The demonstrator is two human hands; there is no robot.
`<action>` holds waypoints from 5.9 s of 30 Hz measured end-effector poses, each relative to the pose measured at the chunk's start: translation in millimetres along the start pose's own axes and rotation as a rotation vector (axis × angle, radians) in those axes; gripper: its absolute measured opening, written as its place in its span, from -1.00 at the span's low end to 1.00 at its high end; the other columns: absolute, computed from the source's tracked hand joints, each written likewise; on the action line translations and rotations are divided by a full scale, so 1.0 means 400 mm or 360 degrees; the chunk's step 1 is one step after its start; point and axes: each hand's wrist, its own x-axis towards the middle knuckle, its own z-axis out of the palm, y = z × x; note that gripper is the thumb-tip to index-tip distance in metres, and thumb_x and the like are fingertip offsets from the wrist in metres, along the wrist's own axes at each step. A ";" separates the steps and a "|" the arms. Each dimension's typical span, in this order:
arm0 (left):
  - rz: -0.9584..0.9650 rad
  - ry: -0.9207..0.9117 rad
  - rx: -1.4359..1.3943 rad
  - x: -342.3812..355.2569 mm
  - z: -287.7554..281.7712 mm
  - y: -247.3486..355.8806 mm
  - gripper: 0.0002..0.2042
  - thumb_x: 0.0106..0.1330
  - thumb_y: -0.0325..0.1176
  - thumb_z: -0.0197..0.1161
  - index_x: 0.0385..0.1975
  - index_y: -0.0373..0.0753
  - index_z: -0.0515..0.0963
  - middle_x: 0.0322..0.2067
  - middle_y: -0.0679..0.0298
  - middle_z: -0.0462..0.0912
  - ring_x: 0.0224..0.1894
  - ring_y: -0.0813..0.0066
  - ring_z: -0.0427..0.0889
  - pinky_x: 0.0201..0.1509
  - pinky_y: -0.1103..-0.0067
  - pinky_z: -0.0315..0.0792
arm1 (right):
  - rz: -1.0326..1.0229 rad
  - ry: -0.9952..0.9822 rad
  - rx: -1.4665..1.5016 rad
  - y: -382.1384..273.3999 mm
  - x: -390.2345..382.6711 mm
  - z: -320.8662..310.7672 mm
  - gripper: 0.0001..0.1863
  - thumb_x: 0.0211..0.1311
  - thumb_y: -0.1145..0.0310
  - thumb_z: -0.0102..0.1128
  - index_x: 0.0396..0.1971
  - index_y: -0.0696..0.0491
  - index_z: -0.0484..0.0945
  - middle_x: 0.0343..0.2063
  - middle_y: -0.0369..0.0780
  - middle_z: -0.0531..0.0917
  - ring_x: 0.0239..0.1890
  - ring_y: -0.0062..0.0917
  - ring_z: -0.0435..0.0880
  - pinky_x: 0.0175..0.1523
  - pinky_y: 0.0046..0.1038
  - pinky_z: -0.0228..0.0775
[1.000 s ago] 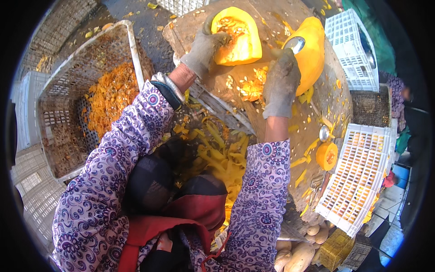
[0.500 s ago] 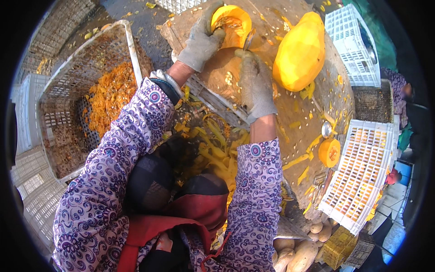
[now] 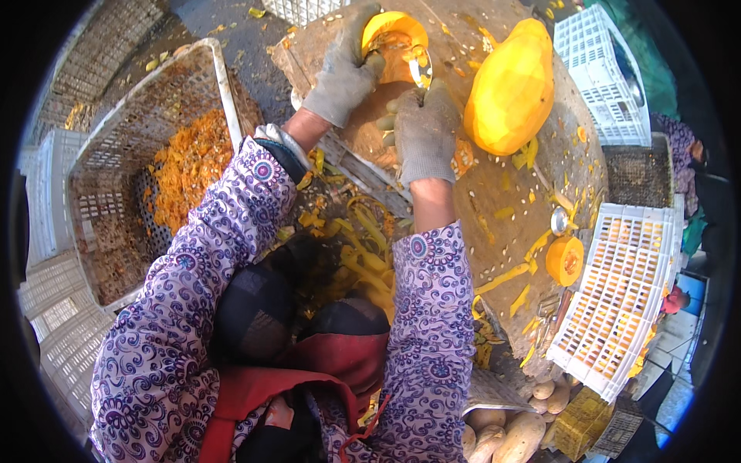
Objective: The person cuts a papaya in half, scoops out the seeds with a spoon, and places the seeds into a basket. The person repeats this process with multiple papayas, using a knife and spoon on a wooden board.
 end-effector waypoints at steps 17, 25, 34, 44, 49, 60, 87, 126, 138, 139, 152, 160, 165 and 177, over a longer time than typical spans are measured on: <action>0.0061 -0.0128 -0.0065 -0.033 0.019 0.032 -0.31 0.02 -0.61 0.09 0.27 -0.23 0.10 0.14 -0.01 0.26 0.19 0.06 0.26 0.29 0.41 0.15 | -0.0810 0.0281 -0.1064 0.041 0.063 0.016 -0.64 0.16 0.30 -0.01 -0.07 0.16 0.37 -0.45 0.09 0.58 -0.34 0.00 0.58 -0.24 -0.07 0.40; -0.0131 -0.0222 -0.0331 -0.004 0.020 -0.003 -0.35 0.04 -0.54 0.18 0.21 -0.22 0.16 0.10 -0.07 0.30 0.17 -0.04 0.28 0.27 0.38 0.17 | -0.0762 0.0037 -0.1193 0.055 0.039 -0.036 -0.61 0.18 0.36 -0.05 0.05 0.01 0.36 -0.49 0.06 0.56 -0.38 -0.05 0.57 -0.29 -0.12 0.39; -0.0209 -0.0158 -0.0347 -0.001 0.025 -0.015 -0.35 0.07 -0.63 0.14 0.23 -0.23 0.14 0.11 0.00 0.35 0.19 0.19 0.34 0.26 0.49 0.21 | -0.0902 0.0345 -0.1068 0.050 0.025 -0.035 -0.69 0.20 0.32 -0.07 -0.08 0.10 0.37 -0.40 0.06 0.59 -0.35 -0.06 0.59 -0.29 -0.11 0.41; -0.0399 -0.0195 -0.0307 -0.015 0.028 -0.017 -0.33 0.10 -0.71 0.06 0.28 -0.22 0.09 0.14 0.17 0.34 0.17 0.46 0.34 0.23 0.58 0.23 | -0.0848 0.0371 -0.0906 -0.002 0.063 0.022 -0.65 0.16 0.33 -0.02 -0.06 0.15 0.37 -0.32 0.09 0.57 -0.25 -0.02 0.57 -0.18 -0.10 0.39; -0.0648 -0.0215 -0.0502 -0.022 0.037 -0.010 -0.34 0.10 -0.72 0.07 0.26 -0.24 0.10 0.13 0.19 0.34 0.15 0.48 0.35 0.22 0.59 0.25 | -0.0982 0.0351 -0.0943 -0.013 0.065 0.015 -0.64 0.16 0.35 -0.01 -0.03 0.12 0.34 -0.34 0.06 0.59 -0.28 -0.04 0.58 -0.20 -0.10 0.41; -0.0760 -0.0351 -0.0225 -0.004 -0.006 0.078 -0.43 0.14 -0.43 0.15 0.20 -0.14 0.19 -0.02 0.03 0.50 0.08 0.22 0.46 0.12 0.47 0.34 | -0.1555 0.0627 -0.1840 0.082 0.101 0.004 -0.75 0.20 0.41 -0.03 -0.14 0.14 0.43 -0.29 -0.04 0.56 -0.39 -0.23 0.60 -0.36 -0.32 0.46; -0.0516 -0.0455 -0.0490 -0.012 0.018 0.000 -0.38 0.12 -0.61 0.17 0.23 -0.19 0.17 0.09 0.23 0.41 0.11 0.51 0.39 0.18 0.59 0.28 | -0.0898 0.0235 -0.1385 0.041 0.040 -0.026 -0.76 0.17 0.38 -0.05 -0.17 0.12 0.38 -0.46 0.02 0.60 -0.38 -0.13 0.62 -0.32 -0.20 0.46; -0.0636 -0.0396 -0.0896 -0.032 0.025 -0.006 -0.37 0.11 -0.64 0.13 0.24 -0.23 0.14 0.08 0.25 0.40 0.09 0.52 0.38 0.15 0.58 0.32 | -0.0759 -0.0100 -0.1544 0.033 0.044 -0.035 -0.82 0.20 0.38 -0.10 -0.24 0.12 0.37 -0.50 0.12 0.58 -0.38 -0.04 0.62 -0.32 -0.10 0.45; -0.0675 -0.0407 -0.0955 -0.023 0.021 0.020 -0.35 0.13 -0.67 0.11 0.27 -0.21 0.09 0.13 0.24 0.35 0.16 0.48 0.34 0.22 0.56 0.27 | -0.0560 0.0257 -0.1316 -0.009 0.055 0.011 -0.77 0.20 0.33 -0.08 -0.20 0.12 0.38 -0.45 0.08 0.60 -0.34 -0.03 0.61 -0.28 -0.11 0.45; -0.0669 -0.0398 -0.0949 -0.023 0.020 0.020 -0.35 0.14 -0.67 0.11 0.27 -0.21 0.09 0.13 0.24 0.35 0.16 0.48 0.34 0.22 0.56 0.27 | -0.0587 0.0253 -0.1307 -0.009 0.054 0.012 -0.77 0.20 0.33 -0.08 -0.20 0.12 0.37 -0.45 0.08 0.60 -0.34 -0.03 0.61 -0.28 -0.11 0.45; -0.0741 -0.0351 -0.0896 -0.033 0.028 -0.006 -0.34 0.18 -0.60 0.16 0.28 -0.15 0.07 0.14 0.25 0.34 0.15 0.46 0.35 0.16 0.56 0.33 | -0.0739 0.0161 -0.1511 -0.006 0.077 0.032 -0.68 0.22 0.38 -0.15 -0.09 0.24 0.36 -0.42 0.07 0.62 -0.36 -0.11 0.65 -0.30 -0.18 0.50; -0.0532 -0.0303 -0.0755 -0.038 0.037 -0.020 -0.39 0.17 -0.48 0.18 0.25 -0.19 0.14 0.09 0.13 0.41 0.13 0.39 0.38 0.19 0.57 0.25 | -0.0999 -0.0134 -0.1668 0.009 0.082 -0.018 -0.72 0.25 0.37 -0.24 -0.19 0.23 0.38 -0.43 0.13 0.60 -0.33 -0.05 0.62 -0.27 -0.12 0.45; -0.0558 -0.0374 -0.0817 -0.034 0.030 -0.015 -0.36 0.15 -0.51 0.19 0.26 -0.20 0.11 0.12 0.13 0.38 0.15 0.42 0.36 0.21 0.58 0.23 | -0.0952 -0.0184 -0.1762 -0.009 0.056 -0.042 -0.72 0.23 0.37 -0.21 -0.20 0.21 0.41 -0.46 0.10 0.61 -0.37 -0.06 0.63 -0.30 -0.12 0.45; -0.0410 -0.0342 -0.0611 -0.043 0.057 -0.038 -0.38 0.17 -0.46 0.15 0.27 -0.21 0.10 0.16 -0.04 0.31 0.22 0.14 0.30 0.27 0.49 0.17 | -0.1168 0.0150 -0.2298 -0.014 0.079 -0.038 -0.75 0.12 0.40 0.01 -0.22 0.17 0.52 -0.44 -0.06 0.66 -0.40 -0.29 0.69 -0.45 -0.28 0.49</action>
